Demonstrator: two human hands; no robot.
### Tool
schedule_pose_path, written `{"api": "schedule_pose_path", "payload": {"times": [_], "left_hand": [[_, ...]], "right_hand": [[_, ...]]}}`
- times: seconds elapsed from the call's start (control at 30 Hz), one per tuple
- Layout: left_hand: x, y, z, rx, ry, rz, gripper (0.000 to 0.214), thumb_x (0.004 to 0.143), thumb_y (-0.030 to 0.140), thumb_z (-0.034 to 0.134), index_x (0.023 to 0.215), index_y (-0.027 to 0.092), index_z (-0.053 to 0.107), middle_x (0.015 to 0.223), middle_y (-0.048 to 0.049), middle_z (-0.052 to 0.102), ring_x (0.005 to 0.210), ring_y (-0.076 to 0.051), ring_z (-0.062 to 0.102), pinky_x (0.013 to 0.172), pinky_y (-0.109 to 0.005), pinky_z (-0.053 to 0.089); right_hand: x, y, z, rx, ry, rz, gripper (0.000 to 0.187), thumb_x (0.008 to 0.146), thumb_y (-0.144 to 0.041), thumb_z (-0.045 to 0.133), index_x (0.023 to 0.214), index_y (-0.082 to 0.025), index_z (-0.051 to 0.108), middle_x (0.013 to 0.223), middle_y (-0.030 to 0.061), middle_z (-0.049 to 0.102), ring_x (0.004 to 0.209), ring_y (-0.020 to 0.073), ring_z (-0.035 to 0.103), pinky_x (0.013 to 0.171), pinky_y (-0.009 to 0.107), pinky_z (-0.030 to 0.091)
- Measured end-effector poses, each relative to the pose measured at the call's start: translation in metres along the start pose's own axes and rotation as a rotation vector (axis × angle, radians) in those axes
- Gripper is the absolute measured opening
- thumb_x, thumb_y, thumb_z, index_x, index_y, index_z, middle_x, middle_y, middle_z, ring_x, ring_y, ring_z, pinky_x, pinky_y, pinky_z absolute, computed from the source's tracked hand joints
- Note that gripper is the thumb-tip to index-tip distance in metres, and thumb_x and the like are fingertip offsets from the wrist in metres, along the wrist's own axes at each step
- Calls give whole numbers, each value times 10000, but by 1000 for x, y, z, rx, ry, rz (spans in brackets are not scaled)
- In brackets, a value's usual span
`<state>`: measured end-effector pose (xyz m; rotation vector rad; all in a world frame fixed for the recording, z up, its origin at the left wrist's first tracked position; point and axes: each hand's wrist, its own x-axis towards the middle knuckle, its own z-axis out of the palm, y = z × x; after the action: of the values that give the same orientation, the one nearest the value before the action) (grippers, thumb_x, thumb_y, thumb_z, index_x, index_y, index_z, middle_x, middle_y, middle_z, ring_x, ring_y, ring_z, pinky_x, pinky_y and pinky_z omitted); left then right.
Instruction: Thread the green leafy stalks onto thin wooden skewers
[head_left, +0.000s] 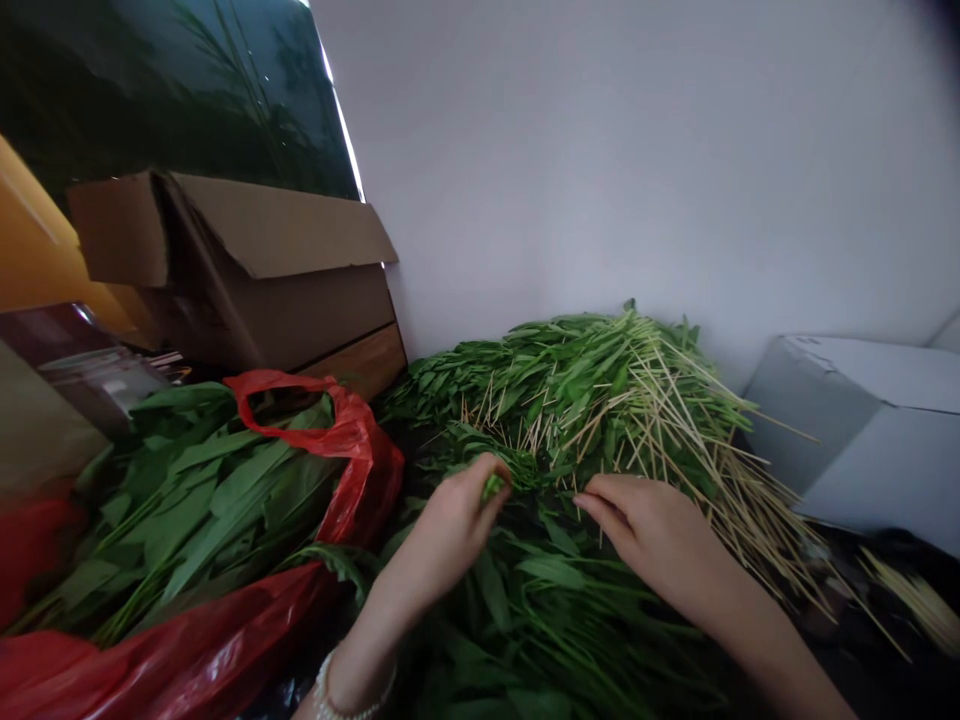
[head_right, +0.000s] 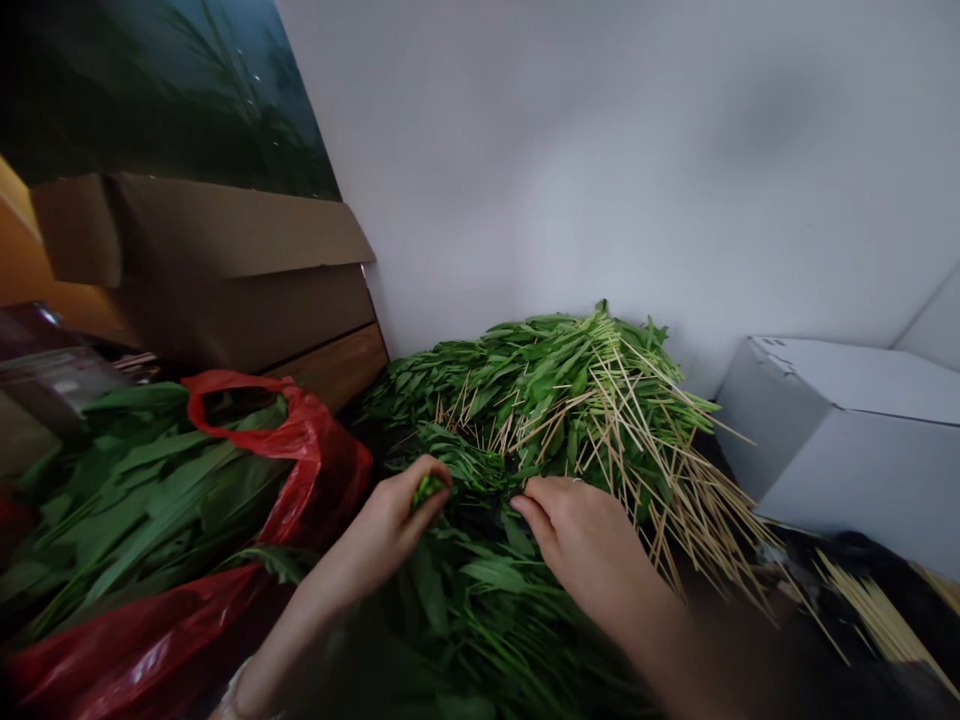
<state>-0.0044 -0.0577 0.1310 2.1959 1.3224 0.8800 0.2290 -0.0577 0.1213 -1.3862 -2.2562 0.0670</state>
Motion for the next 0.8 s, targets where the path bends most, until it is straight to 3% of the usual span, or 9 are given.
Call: {"api": "schedule_pose_path", "payload": {"times": [0.17, 0.23, 0.3, 0.4, 0.57, 0.7, 0.8], "left_hand": [[-21, 14, 28, 273, -438, 222, 141, 781, 285, 718, 868, 220, 629, 832, -1, 701, 769, -192, 654, 662, -243, 431], [-27, 9, 41, 413, -519, 257, 82, 764, 217, 716, 817, 198, 657, 789, -30, 712, 731, -219, 665, 636, -265, 435], [-29, 2, 47, 482, -524, 248, 26, 773, 151, 677, 774, 177, 673, 754, -53, 711, 687, -221, 662, 609, -271, 433], [-25, -1, 39, 313, -437, 211, 61, 794, 154, 656, 754, 182, 692, 727, -37, 703, 682, -183, 652, 620, -243, 438], [-11, 8, 7, -89, -97, 59, 72, 806, 232, 670, 832, 183, 714, 793, -17, 715, 715, -140, 645, 681, -213, 460], [-8, 11, 2, -156, 120, 13, 102, 824, 243, 643, 822, 168, 713, 783, -35, 717, 711, -154, 648, 672, -231, 470], [-11, 10, 12, -77, 151, 57, 107, 839, 239, 624, 836, 176, 712, 771, -35, 709, 706, -156, 641, 664, -237, 458]], "right_hand": [[-1, -1, 2, 18, -21, -10, 255, 961, -284, 469, 752, -214, 597, 710, -11, 642, 686, 164, 622, 620, 273, 375], [-1, -2, 1, 23, -23, -16, 266, 961, -282, 462, 742, -212, 594, 707, -8, 641, 669, 161, 614, 614, 273, 375], [0, -3, -1, 35, -28, -14, 268, 959, -272, 456, 738, -210, 594, 706, -4, 643, 655, 159, 606, 607, 274, 375], [0, -4, -5, 117, -56, -19, 260, 946, -263, 467, 732, -213, 605, 695, -5, 646, 648, 158, 603, 596, 269, 388], [2, -3, -10, 472, -120, -32, 231, 900, -175, 462, 915, -238, 684, 844, 2, 703, 760, 148, 646, 670, 256, 474], [3, -8, -9, 728, -190, 57, 171, 835, -205, 580, 960, -226, 695, 847, 6, 704, 736, 150, 641, 659, 257, 502], [3, -19, -5, 902, -162, 108, 245, 791, -282, 675, 1027, -217, 684, 883, 16, 704, 763, 161, 638, 675, 266, 512]]}}
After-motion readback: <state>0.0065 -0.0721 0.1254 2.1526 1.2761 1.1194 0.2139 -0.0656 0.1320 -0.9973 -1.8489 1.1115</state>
